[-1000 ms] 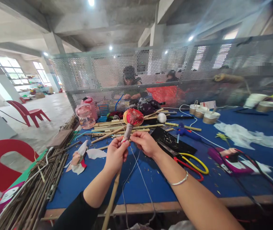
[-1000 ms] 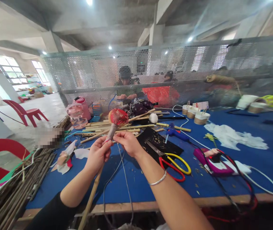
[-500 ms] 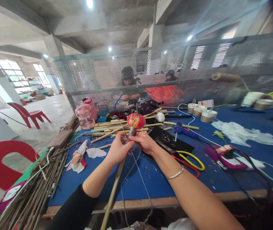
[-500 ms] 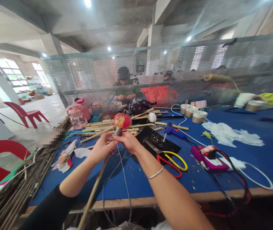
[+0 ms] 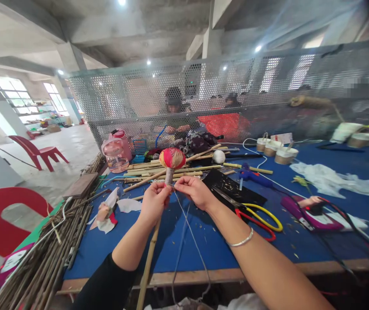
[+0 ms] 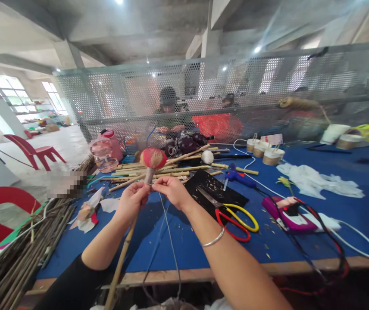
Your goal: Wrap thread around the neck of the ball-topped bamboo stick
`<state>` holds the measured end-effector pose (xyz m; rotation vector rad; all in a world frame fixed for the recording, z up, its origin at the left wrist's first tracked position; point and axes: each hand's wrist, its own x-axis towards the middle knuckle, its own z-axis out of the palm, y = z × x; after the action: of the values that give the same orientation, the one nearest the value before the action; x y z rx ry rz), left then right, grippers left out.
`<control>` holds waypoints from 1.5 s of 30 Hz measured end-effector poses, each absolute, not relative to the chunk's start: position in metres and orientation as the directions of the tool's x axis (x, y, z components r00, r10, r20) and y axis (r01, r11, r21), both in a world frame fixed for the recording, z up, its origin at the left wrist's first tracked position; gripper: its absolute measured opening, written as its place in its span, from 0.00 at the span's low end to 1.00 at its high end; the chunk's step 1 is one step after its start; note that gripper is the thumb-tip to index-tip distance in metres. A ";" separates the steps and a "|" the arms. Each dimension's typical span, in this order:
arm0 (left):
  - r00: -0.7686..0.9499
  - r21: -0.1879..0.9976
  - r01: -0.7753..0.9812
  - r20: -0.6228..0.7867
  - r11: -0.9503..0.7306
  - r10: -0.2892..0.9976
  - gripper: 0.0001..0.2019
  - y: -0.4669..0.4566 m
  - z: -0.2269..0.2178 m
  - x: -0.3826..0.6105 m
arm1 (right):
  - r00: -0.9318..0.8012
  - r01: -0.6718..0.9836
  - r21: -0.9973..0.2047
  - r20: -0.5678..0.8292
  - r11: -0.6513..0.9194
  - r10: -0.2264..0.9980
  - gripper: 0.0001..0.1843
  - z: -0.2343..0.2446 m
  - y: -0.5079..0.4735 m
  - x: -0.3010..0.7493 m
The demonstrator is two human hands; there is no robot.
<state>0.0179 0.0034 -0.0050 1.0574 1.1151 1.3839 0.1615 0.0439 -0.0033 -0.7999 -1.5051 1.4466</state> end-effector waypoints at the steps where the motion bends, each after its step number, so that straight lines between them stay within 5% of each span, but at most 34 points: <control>1: -0.073 0.978 -0.205 0.029 -0.043 0.997 0.18 0.003 -0.003 0.017 | -0.407 -0.138 -0.984 0.161 0.114 0.899 0.16 -0.003 0.043 0.161; 16: 0.118 0.892 -0.453 0.057 0.002 0.991 0.17 -0.003 -0.001 0.018 | -0.450 -0.332 -0.943 0.139 -0.021 0.882 0.19 -0.002 0.043 0.161; 24: 0.239 0.893 -0.321 -0.245 0.315 0.940 0.16 0.004 -0.009 0.015 | -0.558 -0.262 -0.961 0.080 -0.085 0.826 0.21 -0.012 0.050 0.166; 32: -0.060 0.995 -0.064 0.075 -0.079 0.995 0.21 0.002 -0.015 0.023 | -0.486 -0.208 -0.977 0.058 -0.050 0.872 0.20 -0.010 0.049 0.160; 45: -0.103 0.970 -0.216 0.090 -0.111 0.991 0.22 0.000 -0.006 0.019 | -0.428 -0.223 -0.975 0.097 -0.001 0.899 0.17 -0.005 0.047 0.162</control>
<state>0.0190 -0.0003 -0.0059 1.0679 1.0571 1.4485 0.1622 0.0465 -0.0053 -0.7581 -1.3754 1.5864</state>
